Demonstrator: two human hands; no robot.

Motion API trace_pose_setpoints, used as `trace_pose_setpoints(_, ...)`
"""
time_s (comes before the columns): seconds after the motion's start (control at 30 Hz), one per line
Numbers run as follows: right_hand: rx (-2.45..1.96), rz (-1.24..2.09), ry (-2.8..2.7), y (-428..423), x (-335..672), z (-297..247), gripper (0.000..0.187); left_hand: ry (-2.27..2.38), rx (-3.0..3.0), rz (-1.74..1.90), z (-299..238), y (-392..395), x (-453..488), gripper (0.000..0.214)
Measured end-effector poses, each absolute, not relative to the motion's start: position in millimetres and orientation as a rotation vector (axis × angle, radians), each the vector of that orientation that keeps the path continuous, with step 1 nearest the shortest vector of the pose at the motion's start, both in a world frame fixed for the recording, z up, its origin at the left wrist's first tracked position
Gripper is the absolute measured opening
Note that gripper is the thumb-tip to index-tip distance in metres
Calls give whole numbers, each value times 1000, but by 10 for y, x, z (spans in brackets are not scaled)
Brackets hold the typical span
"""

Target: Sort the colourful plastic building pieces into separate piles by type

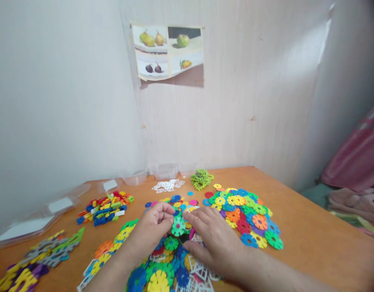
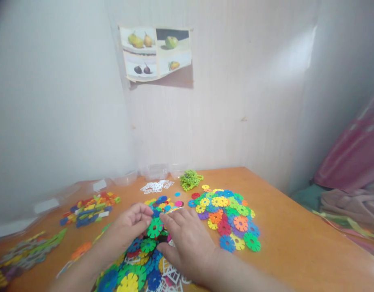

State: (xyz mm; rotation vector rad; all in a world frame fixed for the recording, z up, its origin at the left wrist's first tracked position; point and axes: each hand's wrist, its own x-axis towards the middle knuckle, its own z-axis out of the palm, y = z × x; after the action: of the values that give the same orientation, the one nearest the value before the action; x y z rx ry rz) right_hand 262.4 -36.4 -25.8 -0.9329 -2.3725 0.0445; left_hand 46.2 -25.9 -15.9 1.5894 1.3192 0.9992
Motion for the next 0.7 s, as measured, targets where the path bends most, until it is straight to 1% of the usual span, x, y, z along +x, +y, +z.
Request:
trace_pose_setpoints(0.2, -951, 89, -2349, -321, 2609, -333, 35, 1183, 1550, 928, -168, -306, 611, 18)
trace_pose_setpoints(0.3, -1057, 46, -2278, -200, 2687, -374, 32, 1189, 1504, 958, -153, -296, 612, 26)
trace_pose_setpoints(0.37, -1235, -35, -2181, -63, 2818, -383, 30, 1241, 1470, 1006, -132, -281, 578, 30)
trace_pose_setpoints(0.47, -1581, -149, -2032, 184, 3118, -370, 32, 1370, 1434, 1135, -89, -247, 477, 31)
trace_pose_setpoints(0.57, -1899, -189, -1913, 386, 3424, -357, 34, 1476, 1403, 1294, -56, -205, 346, 32)
trace_pose_setpoints(0.7, -2069, -163, -1847, 500, 3649, -359, 40, 1519, 1354, 1410, -64, -139, 202, 39)
